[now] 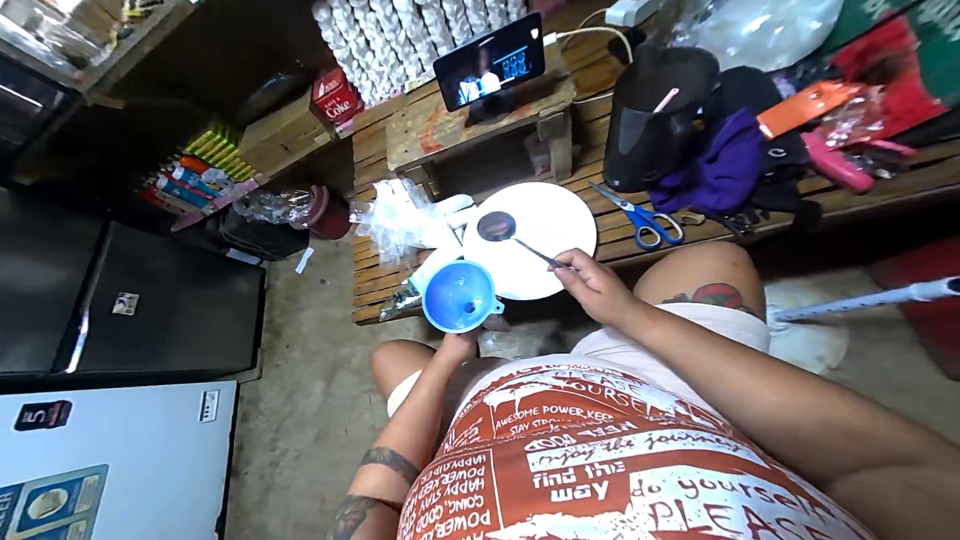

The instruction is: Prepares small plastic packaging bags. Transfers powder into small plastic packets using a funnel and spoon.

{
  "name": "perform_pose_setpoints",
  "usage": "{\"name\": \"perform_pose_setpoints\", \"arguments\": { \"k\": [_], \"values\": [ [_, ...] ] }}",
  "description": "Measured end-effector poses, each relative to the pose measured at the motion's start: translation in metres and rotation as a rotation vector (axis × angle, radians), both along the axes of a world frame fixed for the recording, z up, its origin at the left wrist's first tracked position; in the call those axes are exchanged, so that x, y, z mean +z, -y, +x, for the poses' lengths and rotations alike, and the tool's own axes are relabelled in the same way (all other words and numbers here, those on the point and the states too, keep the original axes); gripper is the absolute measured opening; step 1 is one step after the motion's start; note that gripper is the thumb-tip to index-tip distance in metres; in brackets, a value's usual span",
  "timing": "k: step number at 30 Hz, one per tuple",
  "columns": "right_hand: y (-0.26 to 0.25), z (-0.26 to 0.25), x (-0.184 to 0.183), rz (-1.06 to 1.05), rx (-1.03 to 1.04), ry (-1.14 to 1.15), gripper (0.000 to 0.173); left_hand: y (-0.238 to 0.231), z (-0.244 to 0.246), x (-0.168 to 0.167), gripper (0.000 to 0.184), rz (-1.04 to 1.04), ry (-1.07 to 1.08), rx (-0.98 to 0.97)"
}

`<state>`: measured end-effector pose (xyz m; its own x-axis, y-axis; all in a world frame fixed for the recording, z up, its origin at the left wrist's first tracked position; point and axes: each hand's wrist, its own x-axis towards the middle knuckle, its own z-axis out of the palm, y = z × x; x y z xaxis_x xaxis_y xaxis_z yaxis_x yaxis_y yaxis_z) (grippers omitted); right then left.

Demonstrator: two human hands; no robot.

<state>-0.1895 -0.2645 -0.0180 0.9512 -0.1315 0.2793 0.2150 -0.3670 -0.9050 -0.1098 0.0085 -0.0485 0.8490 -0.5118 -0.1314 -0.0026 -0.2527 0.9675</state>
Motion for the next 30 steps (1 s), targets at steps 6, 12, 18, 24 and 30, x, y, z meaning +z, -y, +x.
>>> {"name": "perform_pose_setpoints", "arguments": {
  "k": [6,12,18,24,30],
  "values": [
    [-0.025,0.004,0.008,-0.220,0.161,-0.017,0.028,0.002,-0.005,-0.001,0.030,0.075,-0.020,0.013],
    [-0.028,0.006,0.003,-0.245,0.114,0.003,0.031,0.000,-0.010,-0.006,0.034,0.209,0.051,-0.014],
    [-0.029,0.003,0.001,-0.227,0.120,-0.054,0.030,-0.003,-0.010,-0.019,0.036,0.137,0.128,-0.009],
    [-0.031,-0.001,-0.006,-0.194,0.107,-0.004,0.030,-0.008,-0.010,-0.023,0.034,0.222,0.218,-0.030],
    [-0.030,-0.001,0.006,-0.144,0.096,0.086,0.030,-0.008,-0.012,-0.007,0.033,0.303,0.161,0.005]
  ]
}}
